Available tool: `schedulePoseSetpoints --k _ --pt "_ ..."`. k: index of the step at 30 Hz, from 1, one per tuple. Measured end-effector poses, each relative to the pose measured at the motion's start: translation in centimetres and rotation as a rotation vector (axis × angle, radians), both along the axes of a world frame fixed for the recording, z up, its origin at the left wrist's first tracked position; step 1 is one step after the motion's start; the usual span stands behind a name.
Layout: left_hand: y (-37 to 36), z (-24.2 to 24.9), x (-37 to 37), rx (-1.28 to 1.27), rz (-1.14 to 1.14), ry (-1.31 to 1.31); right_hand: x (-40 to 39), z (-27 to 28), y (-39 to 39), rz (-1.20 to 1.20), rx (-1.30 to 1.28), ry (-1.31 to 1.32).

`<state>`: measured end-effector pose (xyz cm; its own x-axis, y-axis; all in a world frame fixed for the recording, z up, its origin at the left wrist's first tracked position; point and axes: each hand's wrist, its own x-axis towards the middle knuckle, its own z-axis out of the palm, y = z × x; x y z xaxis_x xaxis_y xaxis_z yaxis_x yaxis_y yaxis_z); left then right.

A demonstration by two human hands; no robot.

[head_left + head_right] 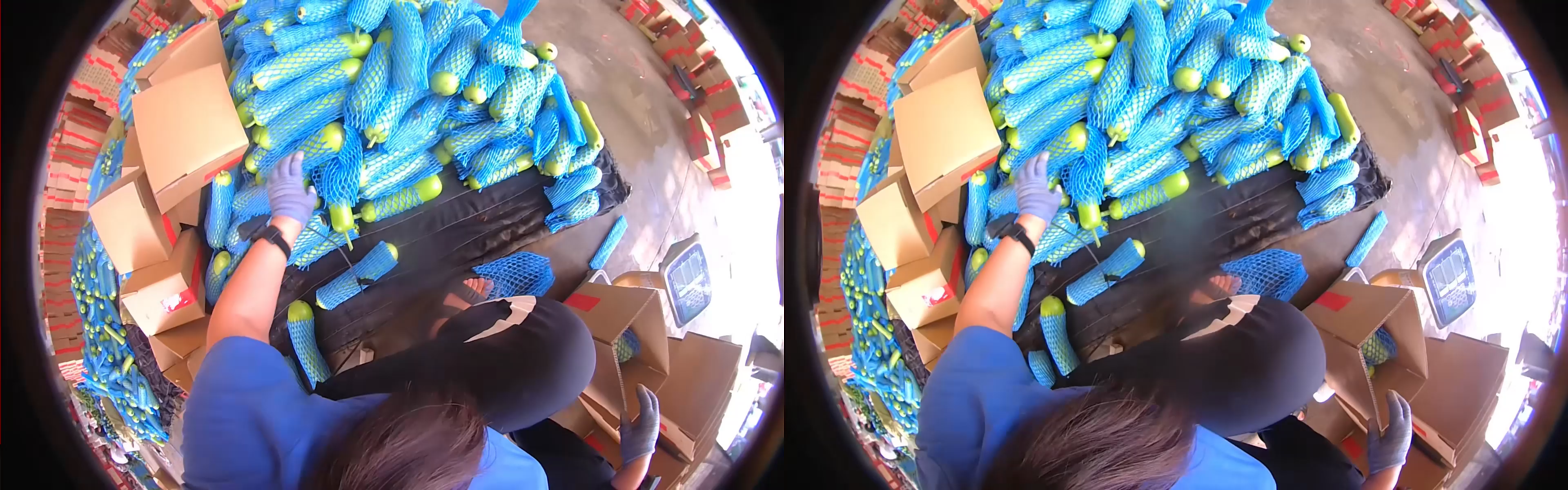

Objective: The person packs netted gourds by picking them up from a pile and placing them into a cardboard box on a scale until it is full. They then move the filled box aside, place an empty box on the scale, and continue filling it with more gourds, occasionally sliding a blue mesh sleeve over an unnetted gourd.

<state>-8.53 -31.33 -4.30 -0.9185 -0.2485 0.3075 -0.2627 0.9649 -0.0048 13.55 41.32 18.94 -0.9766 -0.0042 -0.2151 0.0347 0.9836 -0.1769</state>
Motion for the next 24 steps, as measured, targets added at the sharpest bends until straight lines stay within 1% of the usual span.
schedulePoseSetpoints --k 1,2,3,4,5,9,11,13,14,15,17,18,19,21,22,23,24 --pt "0.7 0.1 -1.6 -0.023 0.015 -0.059 0.1 -0.1 0.1 0.003 -0.003 0.005" --pt "1.0 -0.6 -3.1 -0.066 0.073 -0.057 0.2 0.0 0.1 0.002 -0.006 0.01" --pt "0.1 -2.5 -4.6 -0.059 0.062 -0.047 0.2 0.0 0.1 -0.008 0.001 0.02" --pt "-1.3 -4.7 -7.0 -0.127 0.135 -0.057 0.1 0.3 -0.1 -0.048 -0.033 0.012" --pt "-2.3 -6.0 -8.3 -0.2 0.218 -0.079 -0.2 0.3 -0.2 -0.077 -0.073 -0.006" --pt "-1.3 -4.2 -8.6 -0.232 0.212 -0.125 0.2 0.1 0.3 -0.055 -0.071 0.014" --pt "-1.6 -3.5 -8.3 -0.255 0.17 -0.078 0.5 -0.3 0.9 -0.049 -0.076 0.029" --pt "-1.5 -0.9 -7.8 -0.089 0.113 -0.214 0.7 -0.3 0.9 -0.066 -0.081 0.027" --pt "-2.5 -1.1 -7.5 -0.045 0.067 -0.196 0.8 -0.2 0.8 -0.078 -0.088 0.021" --pt "-2.5 -0.2 -6.8 -0.047 0.062 -0.192 0.7 -0.1 0.6 -0.083 -0.09 0.025" --pt "-2.3 2.3 -4.8 0.15 0.002 -0.19 0.6 0.1 0.3 -0.075 -0.072 -0.001" --pt "-3.3 1.7 -4.2 0.219 -0.039 -0.103 0.5 0.3 0.3 -0.08 -0.076 0.007" --pt "-3.7 2.1 -3.1 0.212 -0.015 -0.056 0.4 0.4 0.2 -0.077 -0.103 0.014" --pt "-6.7 0.0 -1.2 0.484 -0.105 0.126 0.4 0.5 0.1 -0.071 -0.14 0.013" --pt "-6.8 1.3 -0.3 0.648 -0.173 0.143 0.4 0.6 0.2 -0.061 -0.147 0.036" --pt "-10.2 -1.2 -0.6 0.408 -0.236 0.136 0.3 0.8 0.2 -0.052 -0.153 0.061" --pt "-9.8 0.7 0.2 0.554 -0.217 0.176 0.1 1.1 0.0 -0.056 -0.181 0.068"
